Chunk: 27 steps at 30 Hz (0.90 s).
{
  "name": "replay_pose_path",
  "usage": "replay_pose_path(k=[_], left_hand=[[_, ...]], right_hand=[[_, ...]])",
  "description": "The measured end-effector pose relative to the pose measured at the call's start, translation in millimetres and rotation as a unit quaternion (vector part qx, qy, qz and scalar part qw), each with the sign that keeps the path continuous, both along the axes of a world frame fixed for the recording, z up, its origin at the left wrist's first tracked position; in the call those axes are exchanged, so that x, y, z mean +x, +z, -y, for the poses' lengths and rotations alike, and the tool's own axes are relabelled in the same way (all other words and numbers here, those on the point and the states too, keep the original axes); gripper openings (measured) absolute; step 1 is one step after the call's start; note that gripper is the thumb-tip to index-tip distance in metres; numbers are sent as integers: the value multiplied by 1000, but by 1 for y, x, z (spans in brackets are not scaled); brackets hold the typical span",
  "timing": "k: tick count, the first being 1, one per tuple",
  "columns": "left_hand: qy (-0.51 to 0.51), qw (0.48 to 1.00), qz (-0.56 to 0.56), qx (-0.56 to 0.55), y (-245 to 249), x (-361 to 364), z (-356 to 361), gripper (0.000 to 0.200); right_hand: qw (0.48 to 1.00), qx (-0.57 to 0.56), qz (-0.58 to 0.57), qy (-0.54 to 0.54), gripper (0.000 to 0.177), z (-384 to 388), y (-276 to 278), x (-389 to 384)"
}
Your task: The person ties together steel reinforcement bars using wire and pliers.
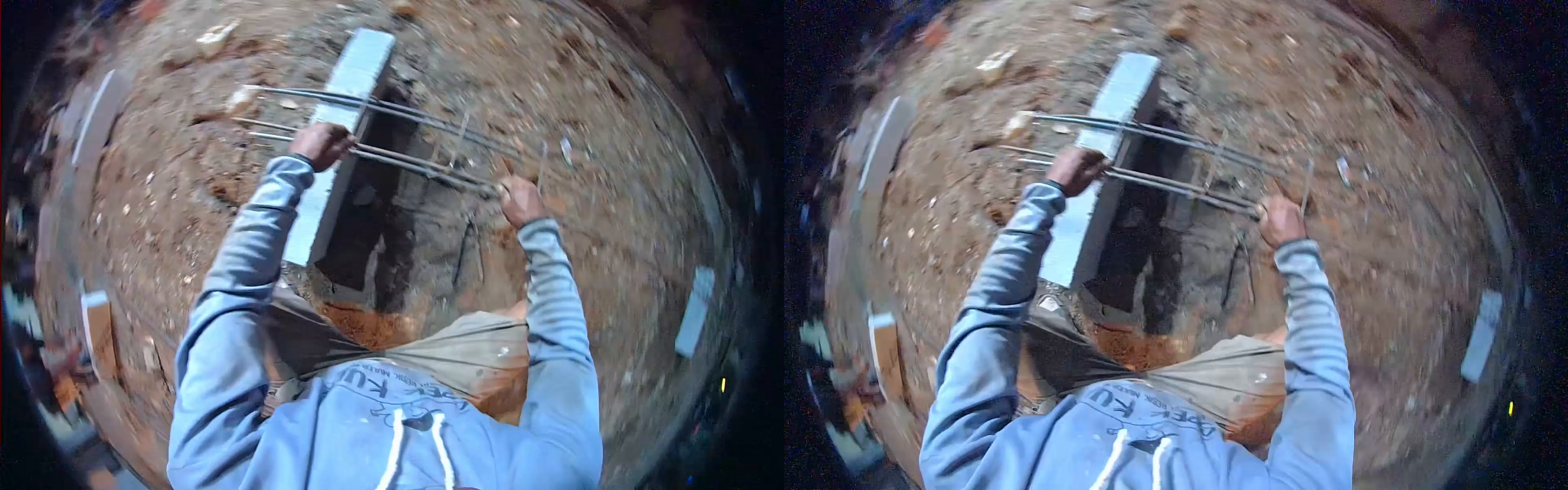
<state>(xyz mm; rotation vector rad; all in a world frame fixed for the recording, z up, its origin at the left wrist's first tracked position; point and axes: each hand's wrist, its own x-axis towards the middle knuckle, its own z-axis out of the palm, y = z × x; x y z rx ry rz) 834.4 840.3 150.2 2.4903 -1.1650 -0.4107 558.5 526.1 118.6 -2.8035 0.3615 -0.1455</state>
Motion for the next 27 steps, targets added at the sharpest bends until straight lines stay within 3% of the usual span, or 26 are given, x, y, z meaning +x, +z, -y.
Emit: replay_pose_path(k=[2, 3, 4, 5, 7, 8, 9, 11, 13, 14, 16, 18, 23, 25, 27], left_hand=[[-61, 998, 25, -6, -2, 6, 1, 35], [-71, 996, 39, -23, 1, 7, 0, 36], [-75, 997, 8, -13, 8, 7, 0, 35], [-55, 994, -64, -65, -1, 11, -2, 33], [-83, 992, -71, -61, -1, 17, -2, 36], [-97, 990, -76, -67, 1, 20, -2, 36], [-102, 991, -75, -52, 5, 21, -1, 34], [-123, 990, -65, -37, 6, 24, -3, 32], [-100, 985, -104, -90, -8, 27, -5, 33], [-101, 988, -110, -47, 5, 24, -3, 31], [-90, 991, -71, -69, -13, 31, -7, 24], [-104, 989, -94, -45, 5, 31, -5, 26], [-126, 991, -53, -1, 8, 30, -1, 34], [-108, 992, -15, -69, -6, 27, -4, 30], [-84, 993, -77, -24, 4, 25, -3, 30]], right_hand=[[999, -7, -19, -43, 13, -15, 4, -12], [995, 10, 56, -87, 13, -26, 17, -14], [982, 23, 134, -129, 14, -32, 26, -15], [982, 17, 126, -141, 14, -35, 24, -23], [971, -5, 42, -233, 17, -42, 11, -44], [964, -62, -99, -237, 21, -45, -1, -51], [962, -59, -102, -248, 21, -51, -17, -58], [860, -7, -413, -300, 29, -64, -61, -69], [852, 78, -253, -451, 35, -87, -144, -103], [822, 96, -283, -485, 42, -93, -175, -103], [753, 127, -344, -546, 58, -106, -235, -106], [728, 141, -302, -599, 61, -133, -206, -80], [678, 158, -271, -665, 36, -119, -219, -83], [670, 195, -208, -686, 28, -101, -216, -107], [620, 305, -69, -720, 21, -73, -207, -151]])
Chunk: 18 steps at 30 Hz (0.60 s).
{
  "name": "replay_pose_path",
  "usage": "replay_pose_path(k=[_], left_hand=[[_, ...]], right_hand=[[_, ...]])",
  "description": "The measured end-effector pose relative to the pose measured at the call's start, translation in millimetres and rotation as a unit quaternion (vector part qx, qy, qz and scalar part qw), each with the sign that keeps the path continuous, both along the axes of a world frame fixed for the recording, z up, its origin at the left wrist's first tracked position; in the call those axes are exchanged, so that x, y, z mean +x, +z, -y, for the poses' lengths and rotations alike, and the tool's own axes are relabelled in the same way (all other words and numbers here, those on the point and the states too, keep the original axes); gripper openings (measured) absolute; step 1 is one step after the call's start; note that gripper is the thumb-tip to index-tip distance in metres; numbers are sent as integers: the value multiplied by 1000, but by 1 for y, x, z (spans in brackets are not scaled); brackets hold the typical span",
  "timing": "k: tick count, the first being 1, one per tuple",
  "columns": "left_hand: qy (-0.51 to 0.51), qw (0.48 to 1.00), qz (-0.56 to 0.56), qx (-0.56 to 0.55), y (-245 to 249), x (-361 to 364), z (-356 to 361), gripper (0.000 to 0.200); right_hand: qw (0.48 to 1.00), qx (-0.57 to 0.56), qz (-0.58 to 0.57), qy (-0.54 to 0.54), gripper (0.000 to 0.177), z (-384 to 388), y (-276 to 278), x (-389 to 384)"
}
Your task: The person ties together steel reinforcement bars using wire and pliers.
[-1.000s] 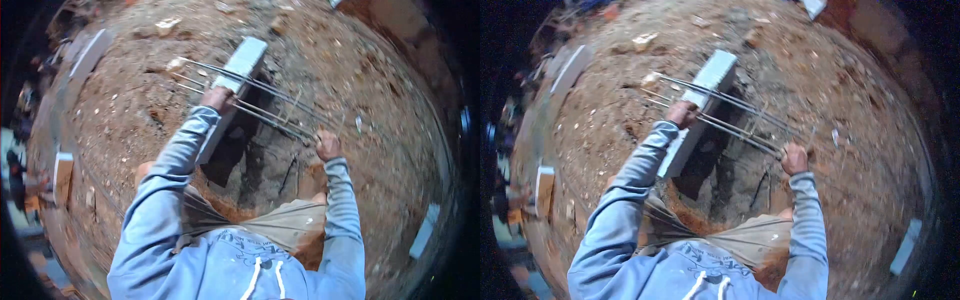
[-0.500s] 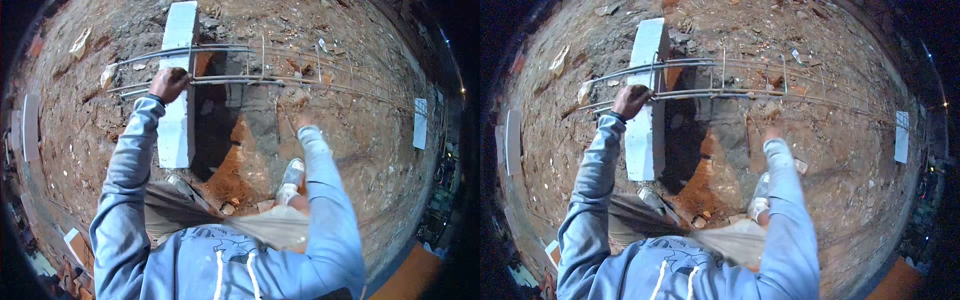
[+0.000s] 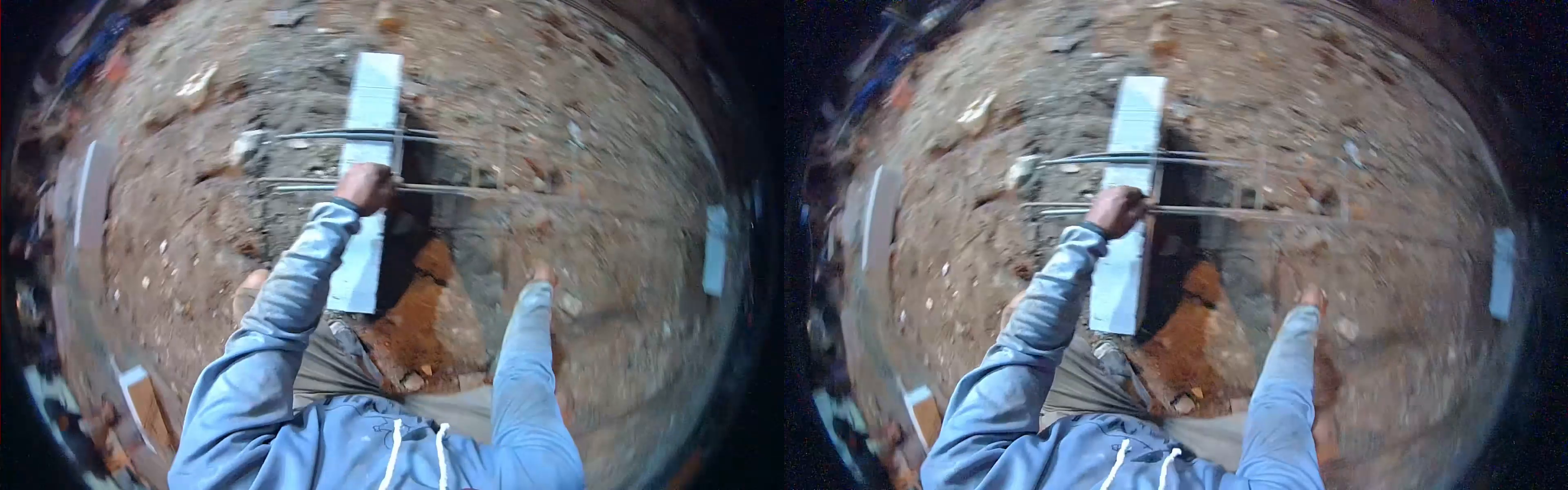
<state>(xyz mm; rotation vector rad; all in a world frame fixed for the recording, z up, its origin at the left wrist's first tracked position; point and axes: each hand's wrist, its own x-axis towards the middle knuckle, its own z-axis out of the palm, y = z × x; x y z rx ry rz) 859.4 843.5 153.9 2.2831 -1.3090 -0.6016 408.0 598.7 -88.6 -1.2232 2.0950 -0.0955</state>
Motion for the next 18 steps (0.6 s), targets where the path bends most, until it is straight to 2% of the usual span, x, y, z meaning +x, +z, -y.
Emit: replay_pose_path(k=[1, 2, 4, 5, 6, 7, 8, 9, 10, 12, 14, 15, 16, 17, 18], left_hand=[[-23, 999, -28, 10, -4, 6, 4, 32], [-11, 996, -75, 40, 14, 5, 5, 34], [-32, 998, -61, -16, -14, 17, 6, 37], [-34, 999, -34, -17, -14, 15, 6, 36], [-36, 999, -6, -16, -11, 13, 6, 35], [-37, 999, -17, 7, -12, 15, 7, 34], [-17, 999, -48, 11, -11, 14, 6, 35], [-23, 999, -46, 7, -7, 15, 4, 35], [-29, 999, -44, 2, -2, 16, 3, 36], [-32, 999, -10, 19, 6, 15, 3, 36], [-31, 999, -45, -4, -3, 16, 2, 36], [-38, 999, -21, -29, -18, 17, 4, 35], [-47, 999, -21, 1, -9, 18, 2, 35], [-44, 999, -23, -10, -16, 18, 0, 34], [-37, 999, -25, -25, -22, 20, 2, 34]], right_hand=[[989, -2, 120, -90, 20, 9, 18, -27], [954, 8, 248, -171, 20, 16, 51, -50], [883, 13, 389, -263, 19, 7, 161, -44], [850, -14, 450, -274, 12, -10, 237, -29], [811, -39, 530, -244, 23, -19, 289, -36], [853, -163, 438, -232, 20, -39, 346, -21], [840, -254, 421, -228, 19, -72, 406, 11], [869, -265, 392, -147, 20, -92, 444, 21], [914, -272, 297, -50, 22, -125, 487, 52], [946, -232, 144, 173, 22, -164, 512, 69], [950, -164, 123, 235, 21, -222, 513, 109], [887, -262, 72, 373, 20, -241, 490, 122], [795, -350, 19, 495, 20, -260, 460, 133], [927, -136, 67, 344, 20, -285, 447, 154], [903, -147, 82, 394, 20, -287, 402, 148]])
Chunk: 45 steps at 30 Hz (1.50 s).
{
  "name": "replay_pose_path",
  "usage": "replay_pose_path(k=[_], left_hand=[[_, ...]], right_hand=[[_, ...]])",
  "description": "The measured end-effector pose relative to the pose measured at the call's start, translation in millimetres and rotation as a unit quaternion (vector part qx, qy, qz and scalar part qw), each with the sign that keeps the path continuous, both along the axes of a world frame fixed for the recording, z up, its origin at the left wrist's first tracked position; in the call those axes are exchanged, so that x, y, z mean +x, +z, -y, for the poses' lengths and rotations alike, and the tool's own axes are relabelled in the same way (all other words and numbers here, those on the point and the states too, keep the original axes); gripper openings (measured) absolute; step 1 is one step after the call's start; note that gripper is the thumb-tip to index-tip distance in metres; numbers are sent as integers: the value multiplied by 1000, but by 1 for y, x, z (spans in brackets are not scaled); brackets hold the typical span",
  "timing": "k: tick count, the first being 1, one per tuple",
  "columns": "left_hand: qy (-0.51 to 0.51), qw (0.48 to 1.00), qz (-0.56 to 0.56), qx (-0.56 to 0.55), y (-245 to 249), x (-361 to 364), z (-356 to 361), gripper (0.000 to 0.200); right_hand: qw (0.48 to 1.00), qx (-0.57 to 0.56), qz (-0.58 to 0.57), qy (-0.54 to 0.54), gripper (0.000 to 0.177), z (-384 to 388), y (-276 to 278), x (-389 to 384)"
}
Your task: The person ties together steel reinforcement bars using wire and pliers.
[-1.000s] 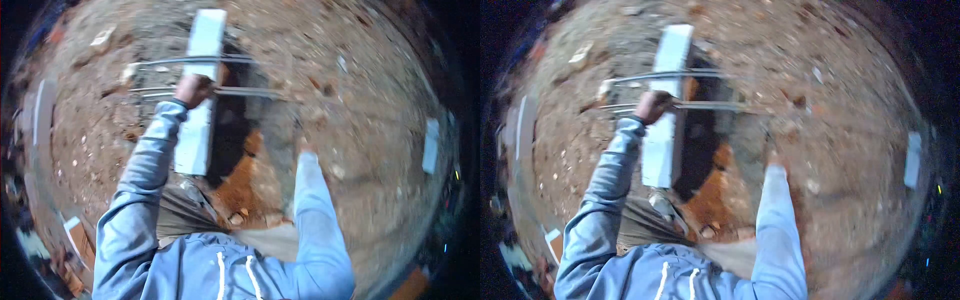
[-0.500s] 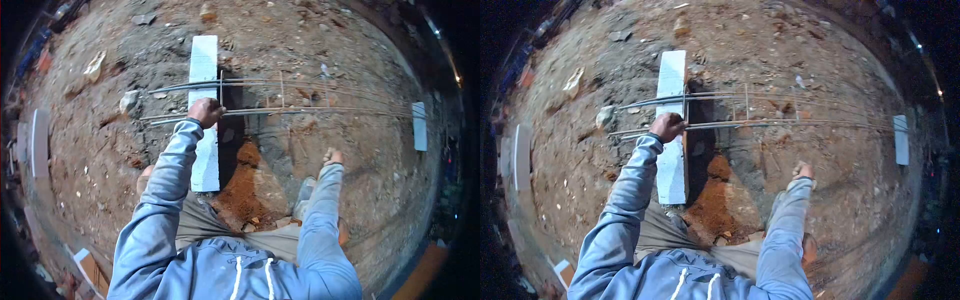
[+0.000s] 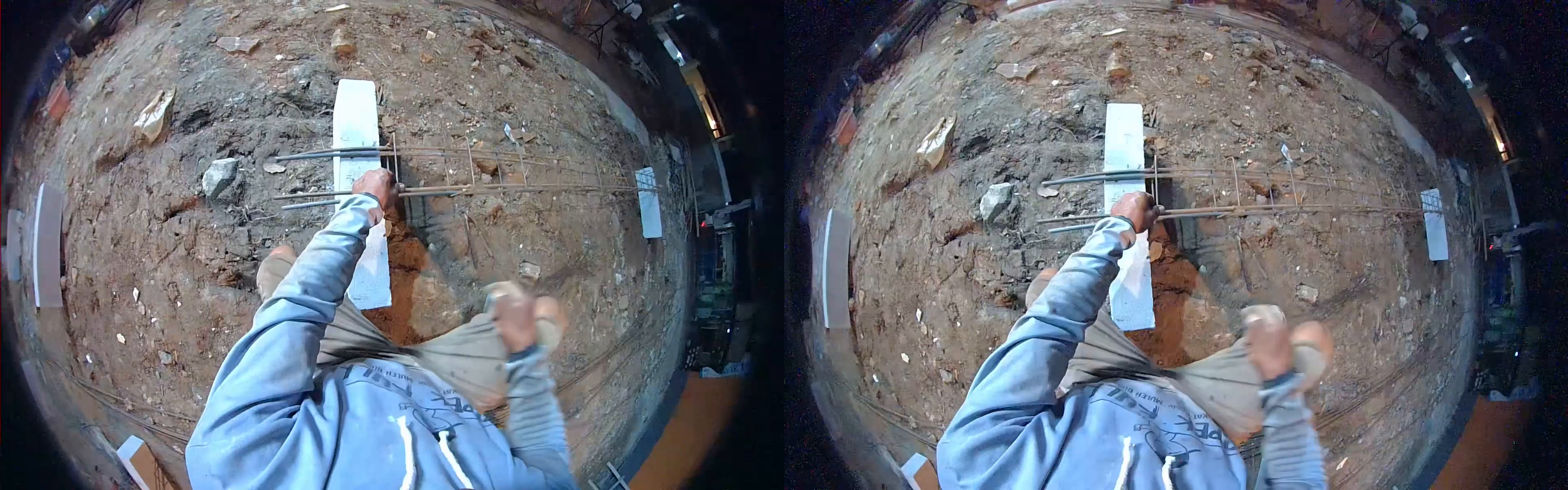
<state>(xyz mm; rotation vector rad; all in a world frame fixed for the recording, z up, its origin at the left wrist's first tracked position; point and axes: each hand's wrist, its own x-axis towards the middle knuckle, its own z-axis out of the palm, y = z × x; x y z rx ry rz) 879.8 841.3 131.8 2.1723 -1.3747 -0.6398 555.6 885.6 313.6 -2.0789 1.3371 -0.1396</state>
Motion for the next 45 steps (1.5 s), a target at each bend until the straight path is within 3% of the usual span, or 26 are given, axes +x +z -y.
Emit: replay_pose_path(k=[1, 3, 4, 9, 10, 12, 13, 15, 16, 17, 18, 19, 20, 21, 22, 24, 25, 28, 29, 31, 33, 36, 38, 40, 42, 45], left_hand=[[4, 1000, 1, -6, 4, 4, 1, 34], [29, 997, -53, -57, 12, 1, -6, 34], [4, 999, -50, 12, 28, 1, -8, 35], [18, 998, -53, 28, 24, -4, -7, 35], [7, 997, -53, 57, 26, -1, -5, 36], [-5, 994, -69, 89, 36, 3, -2, 35], [1, 993, -70, 95, 34, 0, -4, 35], [14, 996, -62, 55, 32, -2, -5, 34], [17, 996, -59, 60, 33, -1, -4, 34], [14, 996, -53, 69, 35, -2, -3, 35], [11, 996, -48, 76, 36, -2, -2, 35], [16, 994, -57, 89, 35, -1, -2, 35], [20, 994, -54, 90, 35, -1, -1, 35], [22, 995, -62, 76, 34, -1, -1, 34], [23, 995, -70, 63, 32, -1, -3, 34], [34, 995, -69, 57, 24, 0, -2, 31], [29, 996, -66, 57, 26, 0, -2, 31], [20, 994, -75, 76, 36, -1, -3, 31], [30, 993, -85, 70, 34, -2, -3, 31], [41, 996, -65, 41, 24, -3, -3, 31], [35, 994, -68, 72, 25, -1, -2, 32], [37, 995, -63, 65, 32, -2, -4, 32], [29, 997, -63, 39, 28, -1, -3, 32], [27, 997, -67, 30, 28, -1, -5, 35], [38, 996, -69, 45, 30, -1, -4, 37], [55, 993, -72, 73, 36, -2, -2, 38]], right_hand=[[998, -12, 14, 55, 21, -2, -45, -6], [984, 158, 1, -84, 21, -19, -61, 26], [958, 241, -3, -158, 22, -23, -68, 32], [950, 274, -20, -146, 25, -35, -92, 35], [953, 271, -19, -138, 25, -28, -102, 33], [974, 212, -84, -6, 31, -22, -119, 27], [965, 164, -198, 47, 45, -14, -102, 39], [966, 130, -212, 66, 65, 9, -109, 49], [970, 158, -178, 46, 76, 28, -87, 77], [988, 102, -118, 7, 78, 40, -85, 100], [998, 55, -19, -8, 74, 56, -102, 122], [992, 91, 73, -57, 71, 71, -130, 143], [987, 128, 48, -89, 72, 83, -124, 167], [984, 116, -6, -138, 74, 101, -176, 182], [962, 202, 19, -183, 76, 104, -195, 191], [962, 152, 55, -218, 72, 91, -201, 208], [969, 95, 81, -213, 67, 86, -199, 211], [972, 127, 109, -167, 63, 97, -218, 197], [970, 124, 133, -164, 59, 96, -206, 192], [973, -38, 156, -168, 40, 95, -160, 180], [978, -54, 164, -118, 28, 108, -112, 159], [960, 63, 230, -143, 22, 116, -85, 120], [926, 305, 163, -152, 23, 110, -94, 93], [903, 368, 142, -171, 27, 81, -126, 80], [814, 519, 118, -234, 27, 62, -161, 73], [811, 508, 183, -223, 29, 37, -200, 79]])
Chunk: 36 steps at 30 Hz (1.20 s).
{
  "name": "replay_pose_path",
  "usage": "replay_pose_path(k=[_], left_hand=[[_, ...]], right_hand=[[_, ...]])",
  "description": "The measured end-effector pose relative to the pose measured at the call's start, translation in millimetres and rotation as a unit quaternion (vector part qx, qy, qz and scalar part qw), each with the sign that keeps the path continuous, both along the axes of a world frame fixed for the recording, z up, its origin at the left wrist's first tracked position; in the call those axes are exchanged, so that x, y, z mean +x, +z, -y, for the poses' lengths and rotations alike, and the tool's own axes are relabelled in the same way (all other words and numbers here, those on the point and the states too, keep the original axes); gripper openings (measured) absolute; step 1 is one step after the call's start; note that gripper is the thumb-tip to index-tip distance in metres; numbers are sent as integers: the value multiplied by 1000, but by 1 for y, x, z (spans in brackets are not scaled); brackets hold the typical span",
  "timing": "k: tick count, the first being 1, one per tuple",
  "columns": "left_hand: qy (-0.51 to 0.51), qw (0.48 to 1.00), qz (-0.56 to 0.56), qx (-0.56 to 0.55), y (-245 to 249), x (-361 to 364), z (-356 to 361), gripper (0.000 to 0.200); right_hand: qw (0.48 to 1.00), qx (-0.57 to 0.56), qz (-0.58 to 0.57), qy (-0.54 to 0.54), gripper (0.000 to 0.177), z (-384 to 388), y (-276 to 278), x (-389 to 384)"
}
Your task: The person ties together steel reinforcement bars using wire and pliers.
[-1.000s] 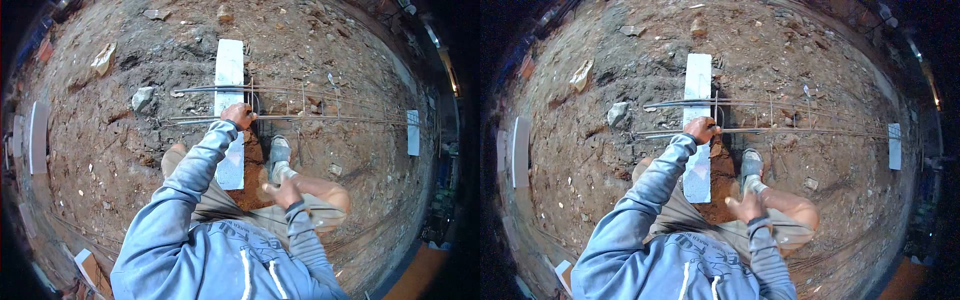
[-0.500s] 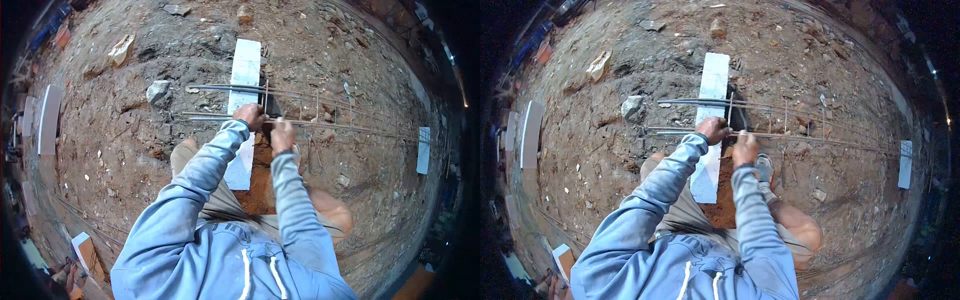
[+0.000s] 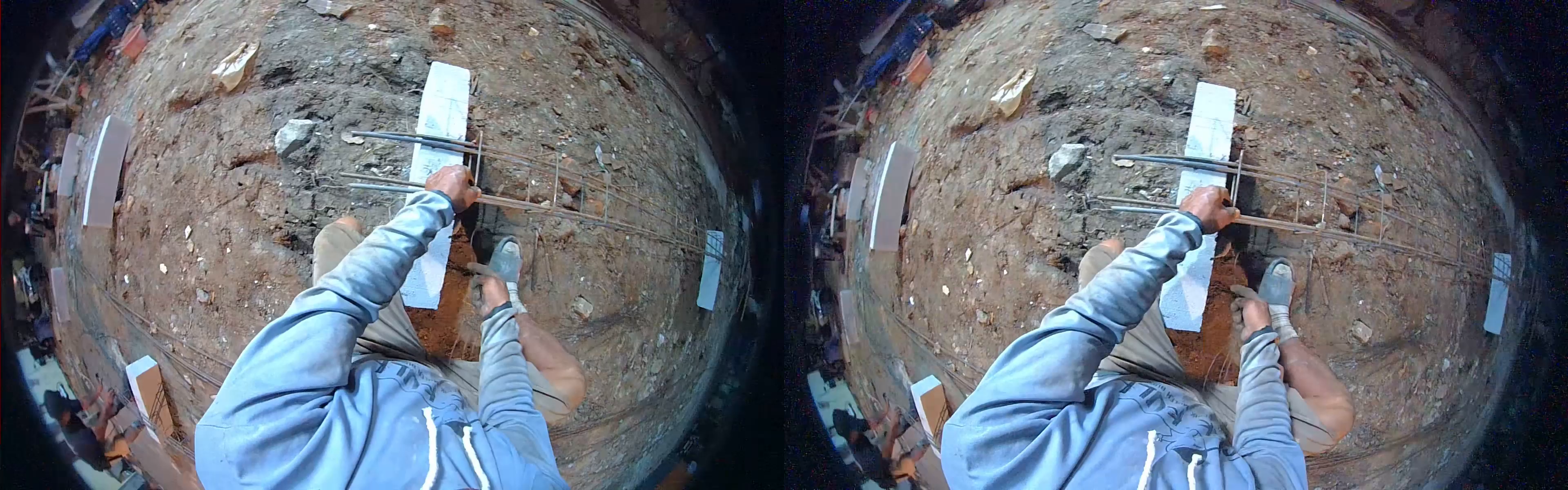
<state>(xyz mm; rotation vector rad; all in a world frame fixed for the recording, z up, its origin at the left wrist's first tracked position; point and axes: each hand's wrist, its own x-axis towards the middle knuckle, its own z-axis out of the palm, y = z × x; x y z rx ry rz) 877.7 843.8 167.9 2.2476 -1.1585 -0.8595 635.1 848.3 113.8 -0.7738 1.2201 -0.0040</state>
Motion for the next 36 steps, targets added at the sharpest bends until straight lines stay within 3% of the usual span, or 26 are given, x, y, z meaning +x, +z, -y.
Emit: replay_pose_path(k=[3, 5, 7, 15, 19, 21, 23, 24, 28, 31, 32, 33, 35, 36], left_hand=[[14, 1000, 8, -1, 1, 0, 3, 38], [35, 999, 3, 20, -1, -3, 9, 37], [58, 998, -18, -5, -1, -5, 10, 38], [55, 998, -34, -8, -6, -4, 14, 40], [70, 994, -61, -51, -18, -2, 10, 41], [69, 994, -27, -85, -26, -1, 8, 43], [69, 993, -17, -90, -20, -2, 7, 43], [78, 992, -72, -71, -20, -2, 7, 42], [81, 992, -51, -88, 1, -8, 4, 43], [44, 991, -45, -116, 2, -9, 3, 47], [5, 984, -7, -176, -30, -4, 5, 37], [4, 984, -8, -176, -29, -5, 6, 37], [28, 986, -55, -152, -23, -7, 8, 27], [28, 986, -56, -153, -19, -8, 9, 27]], right_hand=[[998, -57, 34, 13, 27, -5, -3, 15], [998, 17, -8, -65, 24, -1, 11, 30], [999, -17, -39, -7, 21, 8, -1, 30], [990, -50, 52, -119, 35, 18, 2, 62], [982, -112, 92, -122, 31, 31, 19, 91], [972, -109, 116, -173, 27, 39, -2, 103], [969, -109, 180, -128, 24, 47, -14, 105], [966, -109, 208, -104, 21, 50, -21, 103], [957, -83, 216, -176, 21, 51, -21, 115], [965, -108, 187, -149, 23, 54, -28, 112], [965, -109, 186, -149, 23, 57, -55, 109], [918, -374, 125, -48, 22, 60, -106, 106], [789, -609, 53, 58, 23, 58, -92, 110], [873, -488, 15, 9, 23, 54, -73, 112]])
